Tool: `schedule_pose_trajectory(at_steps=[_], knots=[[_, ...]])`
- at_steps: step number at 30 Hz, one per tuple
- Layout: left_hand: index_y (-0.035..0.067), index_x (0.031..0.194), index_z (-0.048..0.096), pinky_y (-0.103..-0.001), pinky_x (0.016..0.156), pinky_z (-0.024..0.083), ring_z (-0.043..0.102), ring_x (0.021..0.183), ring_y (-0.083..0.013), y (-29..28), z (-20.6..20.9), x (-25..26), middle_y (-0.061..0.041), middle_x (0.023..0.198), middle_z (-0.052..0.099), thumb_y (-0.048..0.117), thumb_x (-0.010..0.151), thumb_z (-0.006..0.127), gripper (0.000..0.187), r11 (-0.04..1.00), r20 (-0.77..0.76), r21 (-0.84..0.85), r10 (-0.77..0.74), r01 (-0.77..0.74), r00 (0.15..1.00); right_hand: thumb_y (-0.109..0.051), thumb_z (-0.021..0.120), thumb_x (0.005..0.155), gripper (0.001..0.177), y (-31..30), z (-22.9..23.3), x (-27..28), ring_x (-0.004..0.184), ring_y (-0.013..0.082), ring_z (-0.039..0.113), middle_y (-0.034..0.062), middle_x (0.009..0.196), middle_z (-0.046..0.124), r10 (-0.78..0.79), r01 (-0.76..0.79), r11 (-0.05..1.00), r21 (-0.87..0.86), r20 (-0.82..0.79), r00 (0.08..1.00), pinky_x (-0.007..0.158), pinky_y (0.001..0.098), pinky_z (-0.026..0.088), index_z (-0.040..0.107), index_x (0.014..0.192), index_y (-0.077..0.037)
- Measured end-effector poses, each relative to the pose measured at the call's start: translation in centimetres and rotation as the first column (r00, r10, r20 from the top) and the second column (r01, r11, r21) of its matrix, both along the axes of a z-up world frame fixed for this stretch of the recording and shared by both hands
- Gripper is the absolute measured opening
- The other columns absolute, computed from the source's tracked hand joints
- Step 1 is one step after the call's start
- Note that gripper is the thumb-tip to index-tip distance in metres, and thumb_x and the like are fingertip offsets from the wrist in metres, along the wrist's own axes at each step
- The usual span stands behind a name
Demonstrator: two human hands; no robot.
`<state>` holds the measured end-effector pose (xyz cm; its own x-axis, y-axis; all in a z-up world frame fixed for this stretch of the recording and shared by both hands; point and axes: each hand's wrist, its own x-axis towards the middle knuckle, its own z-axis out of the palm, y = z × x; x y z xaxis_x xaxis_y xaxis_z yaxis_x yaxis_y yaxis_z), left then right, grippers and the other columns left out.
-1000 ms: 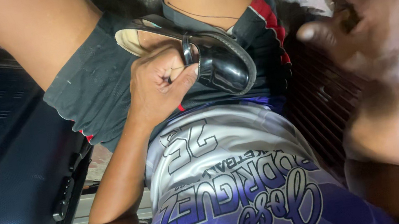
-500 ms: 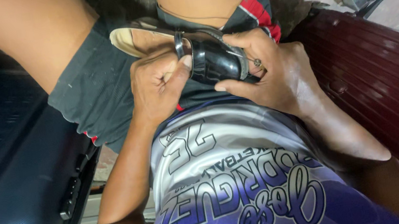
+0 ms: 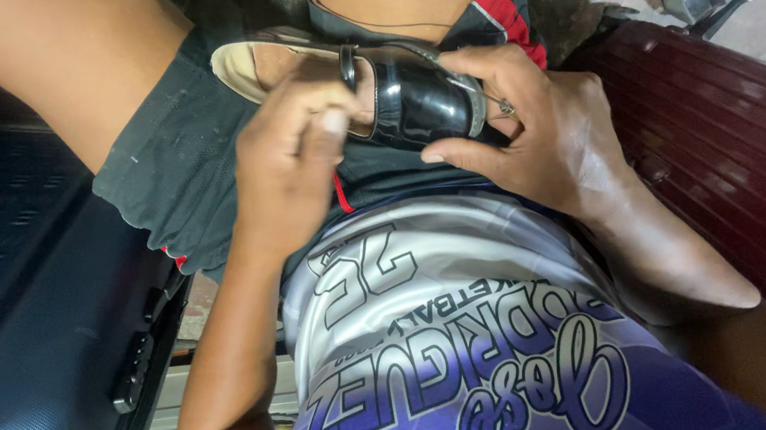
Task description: The person sits on the floor and sews a black shoe using a needle and thread. They repeatedly pass the needle through the shoe's upper and pull the thread to secure the stitches.
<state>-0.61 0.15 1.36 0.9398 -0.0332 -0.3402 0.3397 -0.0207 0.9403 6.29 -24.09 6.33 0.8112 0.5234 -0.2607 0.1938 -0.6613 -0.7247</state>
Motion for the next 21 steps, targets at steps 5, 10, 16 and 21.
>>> schedule_pose_trajectory(at_steps=[5,10,16,21], knots=[[0.004,0.112,0.066,-0.045,0.088,0.052,0.063,0.101,-0.0344,-0.6,0.7,1.7,-0.013,0.103,0.061,0.014,0.105,0.064,0.012,0.879,0.179,0.439,-0.289,0.186,0.941,-0.043,0.094,0.082,0.067,-0.3,-0.6,-0.2,0.064,0.0153,0.067,0.0063,0.079,0.069,0.022,-0.021,0.989,-0.143,0.001,1.000,0.058,0.0300,0.054,0.066,0.129,-0.004],[0.001,0.117,0.065,-0.047,0.090,0.051,0.061,0.108,-0.0383,0.5,-0.6,2.7,-0.016,0.112,0.061,0.013,0.106,0.063,0.016,0.887,0.219,0.359,-0.382,0.290,0.898,-0.037,0.094,0.084,0.059,-0.9,-2.2,-0.1,0.057,0.0093,0.059,0.0018,0.069,0.060,0.002,-0.008,0.996,-0.088,-0.061,0.998,0.052,0.0258,0.048,0.066,0.124,-0.004],[0.002,0.097,0.063,-0.047,0.091,0.052,0.062,0.103,-0.0380,1.0,-2.3,3.1,-0.015,0.103,0.062,0.018,0.102,0.069,0.018,0.874,0.143,0.303,-0.437,0.381,0.888,-0.031,0.096,0.081,0.060,-1.5,-4.2,-0.5,0.053,0.0067,0.051,-0.0001,0.062,0.052,-0.034,0.028,0.998,-0.048,-0.130,0.991,0.048,0.0241,0.042,0.065,0.122,-0.002],[0.001,0.106,0.062,-0.045,0.095,0.052,0.062,0.109,-0.0381,1.0,-1.8,3.0,-0.016,0.115,0.063,0.015,0.104,0.065,0.014,0.915,0.235,0.240,-0.378,0.323,0.896,-0.045,0.087,0.087,0.074,-2.4,-4.0,-0.1,0.067,0.0013,0.056,-0.0058,0.079,0.058,0.045,-0.007,0.963,0.271,-0.133,0.990,0.051,0.0170,0.047,0.053,0.131,0.004]])
